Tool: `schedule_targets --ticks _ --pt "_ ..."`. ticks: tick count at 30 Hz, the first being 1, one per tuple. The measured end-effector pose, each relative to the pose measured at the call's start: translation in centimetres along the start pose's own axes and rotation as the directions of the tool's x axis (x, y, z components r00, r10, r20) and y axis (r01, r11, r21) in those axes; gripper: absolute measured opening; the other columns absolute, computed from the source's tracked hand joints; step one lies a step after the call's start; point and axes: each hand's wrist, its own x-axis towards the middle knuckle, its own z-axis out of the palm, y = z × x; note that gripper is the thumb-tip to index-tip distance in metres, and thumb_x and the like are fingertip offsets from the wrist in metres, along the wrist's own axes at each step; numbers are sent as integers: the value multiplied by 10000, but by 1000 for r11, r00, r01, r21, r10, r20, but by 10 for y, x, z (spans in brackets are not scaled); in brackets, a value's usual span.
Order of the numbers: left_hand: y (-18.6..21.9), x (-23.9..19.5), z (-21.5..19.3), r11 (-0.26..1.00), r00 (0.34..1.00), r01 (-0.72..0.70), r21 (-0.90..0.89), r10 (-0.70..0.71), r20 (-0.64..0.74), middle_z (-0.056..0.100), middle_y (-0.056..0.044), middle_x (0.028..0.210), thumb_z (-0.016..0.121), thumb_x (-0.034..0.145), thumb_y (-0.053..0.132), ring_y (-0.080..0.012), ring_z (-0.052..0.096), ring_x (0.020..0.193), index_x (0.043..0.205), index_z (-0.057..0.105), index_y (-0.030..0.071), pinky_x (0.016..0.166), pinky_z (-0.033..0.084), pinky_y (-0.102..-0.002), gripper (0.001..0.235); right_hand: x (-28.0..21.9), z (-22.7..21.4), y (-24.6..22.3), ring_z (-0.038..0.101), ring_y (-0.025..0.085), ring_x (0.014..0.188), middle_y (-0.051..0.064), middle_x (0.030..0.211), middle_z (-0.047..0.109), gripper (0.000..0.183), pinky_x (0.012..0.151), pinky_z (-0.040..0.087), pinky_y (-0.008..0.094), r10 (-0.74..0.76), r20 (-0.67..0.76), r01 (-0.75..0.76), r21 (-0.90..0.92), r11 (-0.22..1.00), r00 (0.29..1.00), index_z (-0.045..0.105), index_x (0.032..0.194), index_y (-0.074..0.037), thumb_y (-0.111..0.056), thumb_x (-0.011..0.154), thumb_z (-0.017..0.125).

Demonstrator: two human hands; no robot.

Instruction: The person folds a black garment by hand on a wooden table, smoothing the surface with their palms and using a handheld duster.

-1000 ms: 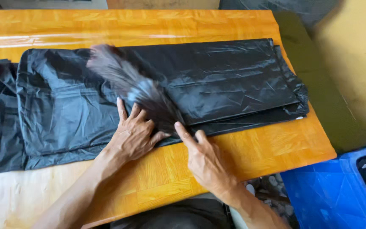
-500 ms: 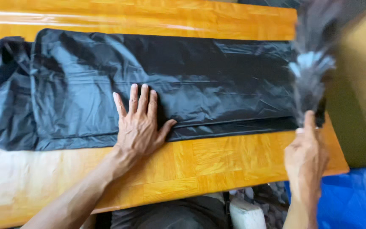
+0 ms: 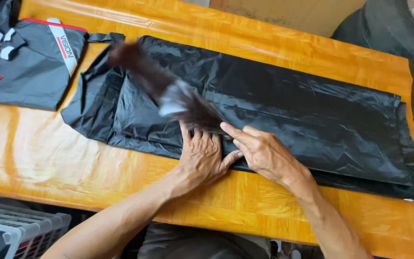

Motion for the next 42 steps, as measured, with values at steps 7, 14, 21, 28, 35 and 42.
schedule_targets --ticks 7,14,21,28,35,42 --pt "-9 -1 25 994 980 65 -93 -46 194 467 -272 1521 349 898 830 -456 331 1494 1490 458 -14 1176 65 -798 1037 -6 2 -10 712 406 1041 165 997 733 512 845 604 480 -7 104 -35 397 917 995 580 1500 -257 -148 1002 530" --pt "-67 22 2 980 976 127 155 -96 -195 604 -154 1303 599 924 628 -319 594 1222 1381 574 55 889 518 -530 734 -24 39 16 704 355 812 95 869 615 524 685 611 444 172 -37 -168 91 982 984 481 1564 -371 -256 1053 476" --pt "-153 13 5 937 971 186 296 -221 91 349 -205 1650 358 984 623 -396 230 1552 1513 448 65 1253 81 -648 774 -44 40 -50 653 409 677 116 914 548 670 548 557 533 149 1 -149 -44 988 989 375 1615 -230 -105 963 461" --pt "-133 13 -7 972 983 106 209 -71 -168 399 -301 1643 375 1060 583 -534 328 1500 1618 405 34 1072 243 -803 783 -136 -3 12 534 131 451 117 910 592 704 316 508 236 658 -64 -660 -133 739 750 259 1679 -222 -128 1056 573" --pt "-70 24 -7 810 785 -566 153 586 -200 640 -135 1458 706 927 508 -322 547 1422 1316 695 128 1192 378 -570 544 -242 -47 53 492 473 1348 234 1502 529 634 1099 361 507 967 -171 -950 220 223 188 388 1652 -215 -395 1044 388" --pt "-43 32 21 682 680 -731 -14 727 -94 696 -174 1301 618 963 187 -364 665 1229 1265 649 20 1031 531 -492 347 -316 -26 21 493 196 531 127 619 562 405 560 426 318 922 -161 -653 664 365 351 608 803 8 -170 1147 487"
